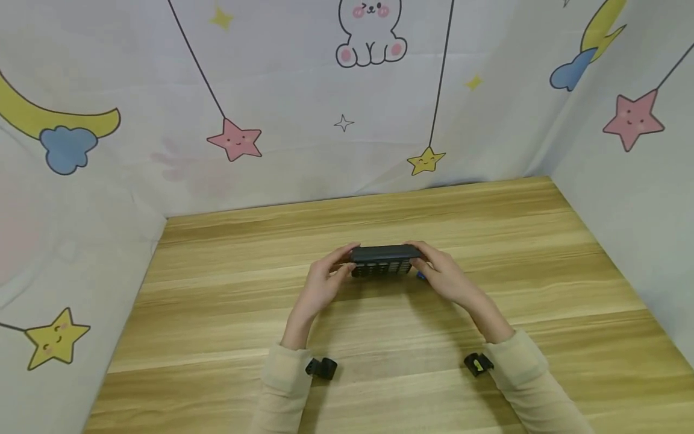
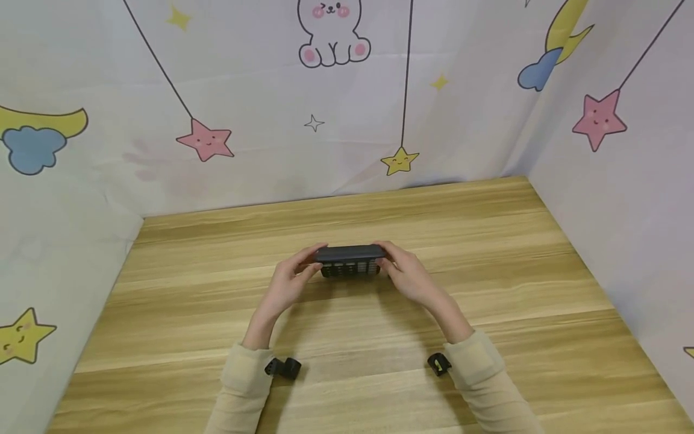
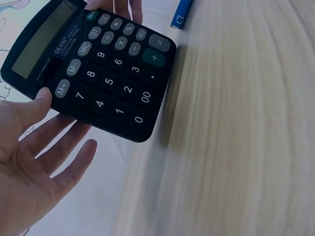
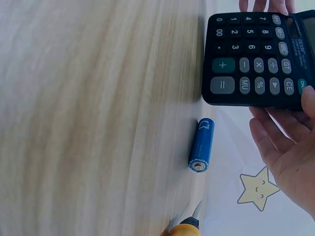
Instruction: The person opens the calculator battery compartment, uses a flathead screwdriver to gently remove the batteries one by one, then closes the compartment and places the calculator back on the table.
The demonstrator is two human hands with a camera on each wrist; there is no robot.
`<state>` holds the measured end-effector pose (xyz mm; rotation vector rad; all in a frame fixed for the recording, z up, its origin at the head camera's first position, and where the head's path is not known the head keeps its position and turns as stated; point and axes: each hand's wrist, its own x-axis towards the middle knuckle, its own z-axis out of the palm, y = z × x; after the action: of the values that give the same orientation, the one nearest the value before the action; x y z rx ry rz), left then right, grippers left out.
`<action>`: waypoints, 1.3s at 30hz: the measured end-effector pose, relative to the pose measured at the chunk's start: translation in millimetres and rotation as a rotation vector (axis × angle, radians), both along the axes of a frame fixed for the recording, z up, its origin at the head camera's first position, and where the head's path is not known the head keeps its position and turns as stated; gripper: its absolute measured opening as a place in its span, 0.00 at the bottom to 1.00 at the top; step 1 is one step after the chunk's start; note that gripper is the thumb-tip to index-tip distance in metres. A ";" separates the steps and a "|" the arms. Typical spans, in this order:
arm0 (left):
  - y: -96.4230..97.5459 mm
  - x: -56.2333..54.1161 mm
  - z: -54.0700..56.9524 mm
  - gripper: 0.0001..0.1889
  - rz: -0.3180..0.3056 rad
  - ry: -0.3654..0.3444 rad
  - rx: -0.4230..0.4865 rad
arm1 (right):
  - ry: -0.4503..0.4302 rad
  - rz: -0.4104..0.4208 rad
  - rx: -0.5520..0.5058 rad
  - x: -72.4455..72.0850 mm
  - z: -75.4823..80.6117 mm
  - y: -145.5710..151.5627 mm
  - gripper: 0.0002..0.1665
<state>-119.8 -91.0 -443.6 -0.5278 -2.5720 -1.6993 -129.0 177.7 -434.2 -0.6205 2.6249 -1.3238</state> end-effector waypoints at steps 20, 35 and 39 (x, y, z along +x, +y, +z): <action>5.7 1.8 0.5 0.20 0.090 -0.126 0.089 | -0.123 -0.075 -0.153 7.4 2.4 -7.9 0.29; 16.6 -1.3 3.7 0.22 0.245 -0.235 0.114 | -0.314 -0.270 -0.346 7.2 3.2 -24.5 0.28; 19.7 -1.3 5.9 0.22 0.292 -0.290 0.143 | -0.357 -0.262 -0.350 9.8 2.7 -27.1 0.36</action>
<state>-121.1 -71.3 -437.7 0.1053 -2.5142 -1.9488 -119.3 150.5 -431.5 -0.0570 2.2586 -1.7983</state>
